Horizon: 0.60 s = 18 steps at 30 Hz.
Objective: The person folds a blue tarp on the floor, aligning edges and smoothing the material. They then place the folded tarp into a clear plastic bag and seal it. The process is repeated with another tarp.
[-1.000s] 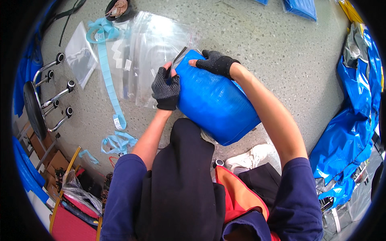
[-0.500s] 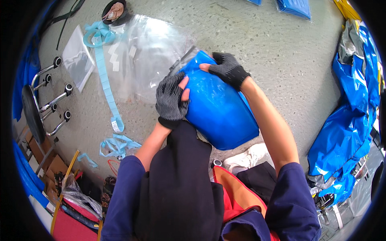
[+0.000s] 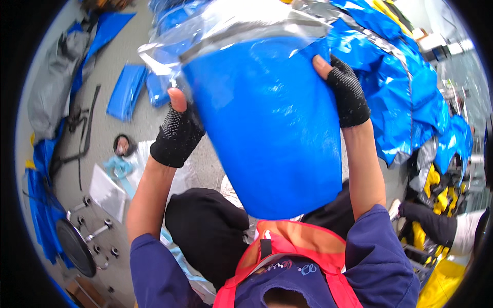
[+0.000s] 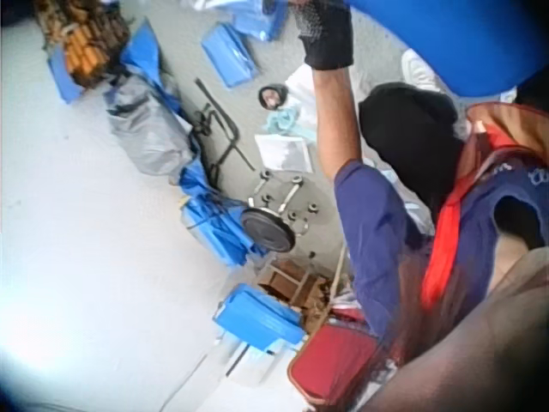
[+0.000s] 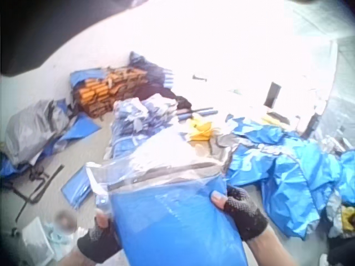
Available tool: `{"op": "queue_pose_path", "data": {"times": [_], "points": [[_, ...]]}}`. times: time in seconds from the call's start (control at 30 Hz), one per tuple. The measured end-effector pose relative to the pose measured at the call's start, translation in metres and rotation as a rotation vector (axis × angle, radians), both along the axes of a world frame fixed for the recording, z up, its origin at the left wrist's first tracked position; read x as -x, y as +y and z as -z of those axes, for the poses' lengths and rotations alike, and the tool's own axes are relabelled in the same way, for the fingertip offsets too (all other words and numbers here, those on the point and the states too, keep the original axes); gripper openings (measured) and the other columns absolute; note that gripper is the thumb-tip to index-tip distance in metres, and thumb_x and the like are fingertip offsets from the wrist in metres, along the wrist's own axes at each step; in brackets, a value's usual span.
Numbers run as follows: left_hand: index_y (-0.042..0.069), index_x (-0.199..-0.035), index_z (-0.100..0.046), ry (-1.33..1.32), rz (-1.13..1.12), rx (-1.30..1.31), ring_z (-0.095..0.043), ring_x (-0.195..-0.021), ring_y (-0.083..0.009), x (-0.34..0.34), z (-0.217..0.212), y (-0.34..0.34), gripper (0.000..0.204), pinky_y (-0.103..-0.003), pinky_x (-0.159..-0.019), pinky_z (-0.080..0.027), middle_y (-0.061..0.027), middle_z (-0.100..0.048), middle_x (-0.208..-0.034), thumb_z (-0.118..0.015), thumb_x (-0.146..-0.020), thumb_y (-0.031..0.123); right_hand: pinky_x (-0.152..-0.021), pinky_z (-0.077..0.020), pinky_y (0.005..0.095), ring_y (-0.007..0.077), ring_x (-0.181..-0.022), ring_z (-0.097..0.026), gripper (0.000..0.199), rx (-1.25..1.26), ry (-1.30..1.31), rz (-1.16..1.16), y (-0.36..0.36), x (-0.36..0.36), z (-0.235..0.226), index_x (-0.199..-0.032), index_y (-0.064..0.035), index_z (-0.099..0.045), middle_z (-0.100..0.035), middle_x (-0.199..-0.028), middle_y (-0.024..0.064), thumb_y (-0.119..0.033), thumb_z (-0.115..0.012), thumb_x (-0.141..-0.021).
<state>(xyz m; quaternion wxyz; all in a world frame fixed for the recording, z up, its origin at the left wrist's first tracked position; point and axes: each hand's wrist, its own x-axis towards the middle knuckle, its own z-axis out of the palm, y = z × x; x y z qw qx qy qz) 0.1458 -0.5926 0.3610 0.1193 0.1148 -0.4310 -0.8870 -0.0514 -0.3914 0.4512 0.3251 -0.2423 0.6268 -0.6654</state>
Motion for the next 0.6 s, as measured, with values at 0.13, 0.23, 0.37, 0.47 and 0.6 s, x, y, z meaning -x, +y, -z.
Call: {"op": "queue_pose_path", "data": {"times": [0.13,0.23,0.37,0.47,0.6], "points": [[0.001,-0.125,-0.051,-0.090,0.014,0.242,-0.057,-0.107,-0.0225,-0.012,-0.064,0.062,0.056,-0.036,-0.094,-0.046,-0.0118,-0.058,-0.119,-0.057,-0.090,0.044,-0.073,-0.0513,0.0270,0.0122,-0.080,-0.062,0.038,0.016,0.017,0.159,0.071,-0.062,-0.017,-0.107,-0.0031,-0.062,-0.066,-0.094,0.0061,-0.029,-0.072,-0.081],[0.005,-0.138,-0.035,-0.132,-0.026,0.089,-0.052,-0.113,-0.0238,-0.063,-0.046,0.125,0.078,-0.037,-0.097,-0.043,-0.0130,-0.052,-0.126,-0.075,-0.075,0.028,-0.073,-0.0490,0.0292,0.0130,-0.079,-0.059,0.037,-0.258,0.379,0.293,0.142,-0.136,0.015,-0.103,-0.0033,-0.060,-0.065,-0.090,0.0058,-0.032,-0.071,-0.083],[0.002,-0.138,-0.035,-0.272,0.107,0.252,-0.050,-0.116,-0.0238,-0.115,-0.001,0.175,0.080,-0.039,-0.099,-0.040,-0.0125,-0.051,-0.128,-0.077,-0.074,0.027,-0.070,-0.0472,0.0309,0.0150,-0.075,-0.058,0.036,-0.193,0.115,0.761,0.208,-0.230,0.088,-0.091,-0.0006,-0.058,-0.063,-0.084,0.0065,-0.036,-0.053,-0.093],[0.000,-0.134,-0.039,-0.334,0.173,0.149,-0.052,-0.115,-0.0261,-0.114,-0.022,0.200,0.085,-0.040,-0.096,-0.043,-0.0137,-0.054,-0.124,-0.080,-0.069,0.037,-0.071,-0.0480,0.0356,0.0167,-0.079,-0.059,0.043,-0.362,0.332,0.562,0.253,-0.239,0.075,-0.092,0.0005,-0.058,-0.063,-0.090,0.0112,-0.040,-0.044,-0.097],[0.000,-0.136,-0.036,-0.278,0.338,0.169,-0.053,-0.113,-0.0271,-0.102,-0.025,0.199,0.085,-0.040,-0.097,-0.043,-0.0147,-0.053,-0.126,-0.079,-0.070,0.032,-0.080,-0.0468,0.0347,0.0204,-0.095,-0.058,0.051,0.301,0.200,0.574,0.276,-0.205,0.082,-0.106,0.0005,-0.056,-0.062,-0.106,0.0133,-0.048,-0.047,-0.094]]}}
